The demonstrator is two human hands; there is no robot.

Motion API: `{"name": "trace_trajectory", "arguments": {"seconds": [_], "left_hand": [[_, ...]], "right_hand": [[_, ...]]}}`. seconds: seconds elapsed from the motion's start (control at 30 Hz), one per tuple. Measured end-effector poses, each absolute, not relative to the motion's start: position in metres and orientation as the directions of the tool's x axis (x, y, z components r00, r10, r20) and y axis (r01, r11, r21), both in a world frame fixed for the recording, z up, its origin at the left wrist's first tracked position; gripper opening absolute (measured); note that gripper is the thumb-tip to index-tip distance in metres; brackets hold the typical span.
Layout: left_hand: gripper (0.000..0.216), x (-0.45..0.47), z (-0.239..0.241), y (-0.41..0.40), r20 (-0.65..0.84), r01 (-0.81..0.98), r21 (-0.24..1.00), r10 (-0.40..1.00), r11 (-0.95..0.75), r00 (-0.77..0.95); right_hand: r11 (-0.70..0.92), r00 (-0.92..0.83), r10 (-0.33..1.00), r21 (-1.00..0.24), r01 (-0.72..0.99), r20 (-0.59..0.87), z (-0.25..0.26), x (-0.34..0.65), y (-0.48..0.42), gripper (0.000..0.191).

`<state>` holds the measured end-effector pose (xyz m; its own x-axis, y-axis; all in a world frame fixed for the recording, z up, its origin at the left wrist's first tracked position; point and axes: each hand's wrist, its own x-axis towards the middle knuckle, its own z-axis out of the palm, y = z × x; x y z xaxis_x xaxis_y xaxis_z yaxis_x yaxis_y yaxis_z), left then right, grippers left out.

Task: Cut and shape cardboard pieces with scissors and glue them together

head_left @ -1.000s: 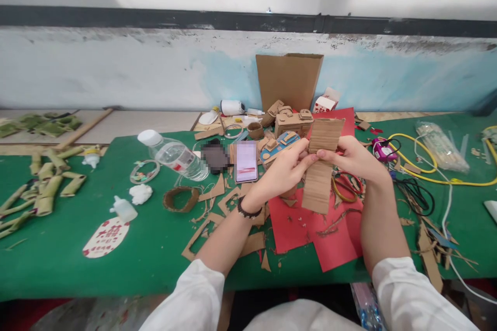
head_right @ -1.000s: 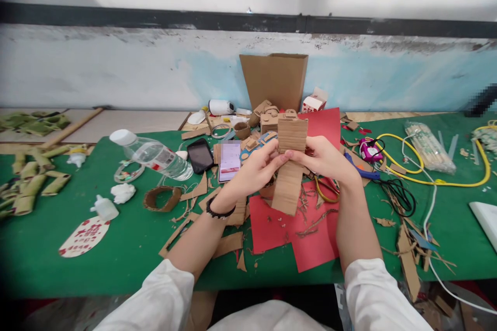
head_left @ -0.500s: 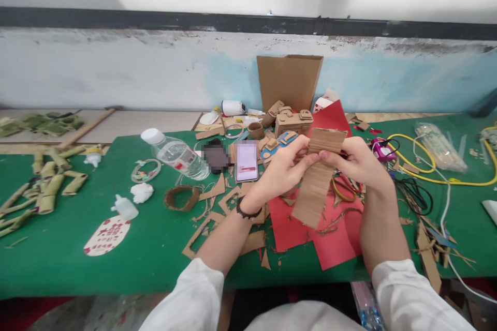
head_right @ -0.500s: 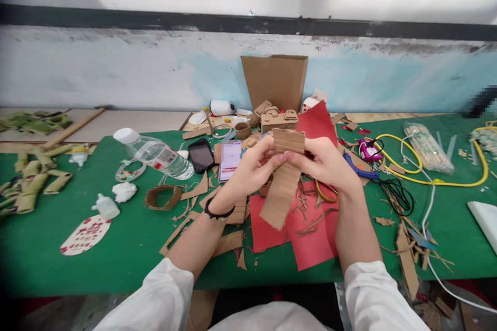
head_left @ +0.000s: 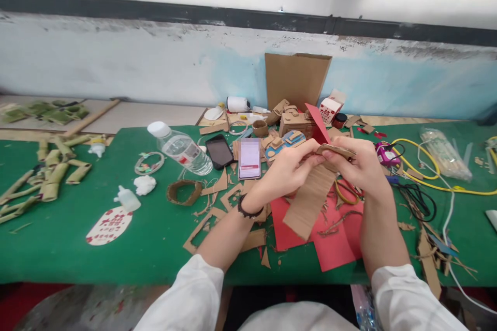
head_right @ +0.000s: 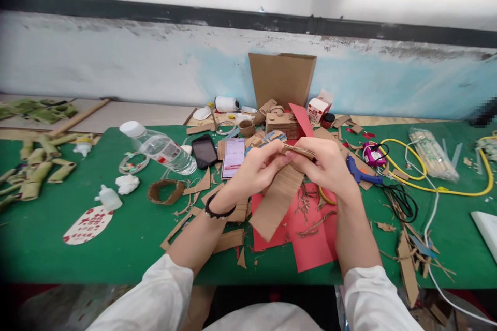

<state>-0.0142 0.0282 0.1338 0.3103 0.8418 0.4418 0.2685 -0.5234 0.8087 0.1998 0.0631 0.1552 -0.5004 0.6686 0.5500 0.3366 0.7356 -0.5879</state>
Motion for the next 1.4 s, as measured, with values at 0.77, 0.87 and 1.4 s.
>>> {"name": "trace_trajectory", "arguments": {"seconds": [0.77,0.87,1.4], "left_hand": [[0.086,-0.030,0.150,0.033,0.316,-0.361,0.913,0.886,-0.189,0.338],[0.082,-0.017,0.145,0.031,0.383,-0.313,0.904,0.876,-0.290,0.294],[0.060,-0.028,0.122,0.044,0.502,0.300,0.817,0.863,-0.493,0.051]], "right_hand": [[0.591,0.366,0.659,-0.753,0.288,0.657,0.151,0.183,0.074,0.053],[0.627,0.384,0.641,-0.742,0.237,0.664,0.149,0.182,0.076,0.055],[0.950,-0.235,0.312,-0.296,0.100,0.921,0.115,0.138,0.076,0.059]]}}
